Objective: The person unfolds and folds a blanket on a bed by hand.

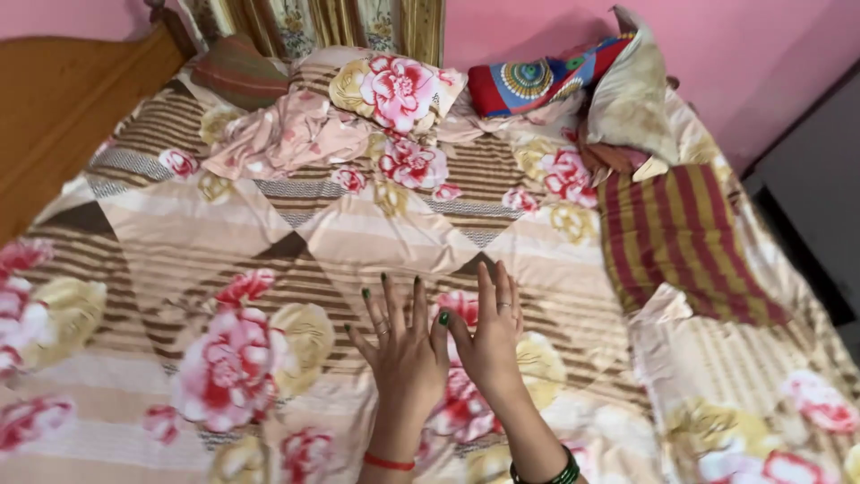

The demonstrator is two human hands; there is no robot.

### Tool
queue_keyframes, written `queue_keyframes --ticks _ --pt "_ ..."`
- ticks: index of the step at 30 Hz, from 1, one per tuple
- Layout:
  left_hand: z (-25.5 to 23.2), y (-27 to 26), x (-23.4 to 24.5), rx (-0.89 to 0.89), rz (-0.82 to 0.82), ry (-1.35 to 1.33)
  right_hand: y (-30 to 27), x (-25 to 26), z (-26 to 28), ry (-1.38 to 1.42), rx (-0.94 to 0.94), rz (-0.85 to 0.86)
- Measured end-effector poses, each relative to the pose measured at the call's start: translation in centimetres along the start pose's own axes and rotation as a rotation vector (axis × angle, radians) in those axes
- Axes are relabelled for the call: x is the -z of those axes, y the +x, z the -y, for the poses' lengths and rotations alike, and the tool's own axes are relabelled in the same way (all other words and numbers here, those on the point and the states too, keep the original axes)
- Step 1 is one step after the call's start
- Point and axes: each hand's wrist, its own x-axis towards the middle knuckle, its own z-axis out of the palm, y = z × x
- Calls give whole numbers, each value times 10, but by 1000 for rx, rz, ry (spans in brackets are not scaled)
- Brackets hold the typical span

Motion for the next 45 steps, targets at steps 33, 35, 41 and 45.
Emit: queue_keyframes --ticks 33,35,41,45 --pt "207 75 11 223 193 57 36 -190 100 195 -9 124" --pt "223 84 8 220 200 34 40 -203 108 167 0 122" --pt "289 113 -3 147 242 21 48 -267 129 93 4 95" --pt "337 130 -10 119 285 10 51 -311 137 23 -7 135"
